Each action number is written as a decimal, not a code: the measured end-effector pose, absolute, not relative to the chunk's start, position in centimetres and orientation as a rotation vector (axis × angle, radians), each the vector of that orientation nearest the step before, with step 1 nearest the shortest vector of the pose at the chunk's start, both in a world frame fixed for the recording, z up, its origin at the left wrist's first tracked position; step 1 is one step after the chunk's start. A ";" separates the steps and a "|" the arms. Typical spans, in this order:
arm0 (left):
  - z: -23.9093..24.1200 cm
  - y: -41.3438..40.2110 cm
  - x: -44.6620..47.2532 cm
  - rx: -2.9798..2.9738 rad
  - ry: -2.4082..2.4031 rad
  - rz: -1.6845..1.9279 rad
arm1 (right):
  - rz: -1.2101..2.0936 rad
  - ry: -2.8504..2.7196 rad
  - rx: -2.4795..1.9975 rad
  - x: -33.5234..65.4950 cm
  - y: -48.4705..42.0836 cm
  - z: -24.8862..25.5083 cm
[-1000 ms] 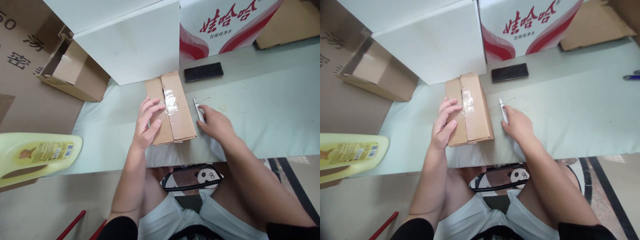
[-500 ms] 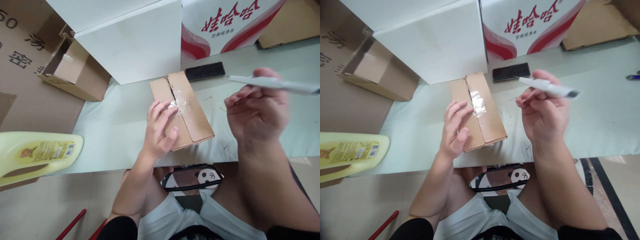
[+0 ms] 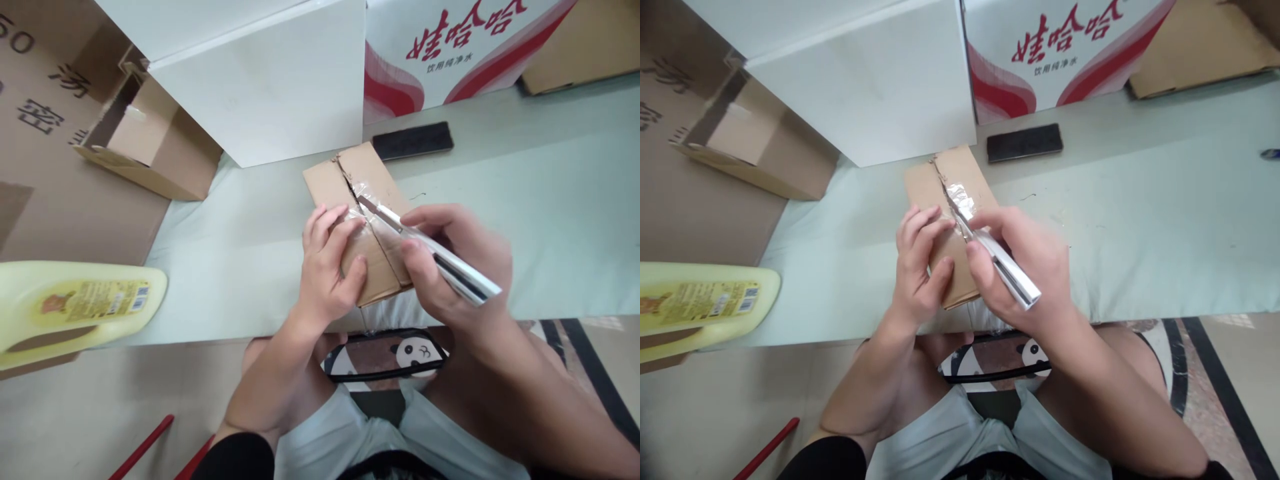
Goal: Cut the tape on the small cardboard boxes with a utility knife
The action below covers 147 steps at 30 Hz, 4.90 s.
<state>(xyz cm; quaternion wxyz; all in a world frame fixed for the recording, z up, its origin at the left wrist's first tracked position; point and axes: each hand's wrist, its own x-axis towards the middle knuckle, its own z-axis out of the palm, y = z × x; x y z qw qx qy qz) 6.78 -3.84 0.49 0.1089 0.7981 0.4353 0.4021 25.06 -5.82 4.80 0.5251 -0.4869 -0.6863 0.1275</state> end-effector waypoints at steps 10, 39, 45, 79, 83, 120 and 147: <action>0.0 -3.5 6.7 2.336 1.258 1.271 | 0.099 -1.761 -1.189 24.4 -5.6 4.5; -0.1 -3.6 6.5 2.341 1.293 1.229 | 0.200 -1.765 -1.179 24.2 -5.7 4.6; -0.2 -3.5 6.5 2.350 1.275 1.236 | 0.228 -1.782 -1.258 24.2 -5.7 4.7; -0.3 -3.4 6.5 2.352 1.291 1.226 | 0.211 -1.723 -1.140 24.6 -6.0 4.9; -0.3 -3.4 6.6 2.334 1.262 1.260 | 0.233 -1.743 -1.166 24.6 -5.9 4.9; -0.4 -3.4 6.6 2.335 1.259 1.267 | 0.226 -1.781 -1.150 24.7 -5.9 5.5; -0.2 -3.3 6.5 2.339 1.256 1.261 | 0.405 -1.635 -1.116 26.0 -7.3 6.5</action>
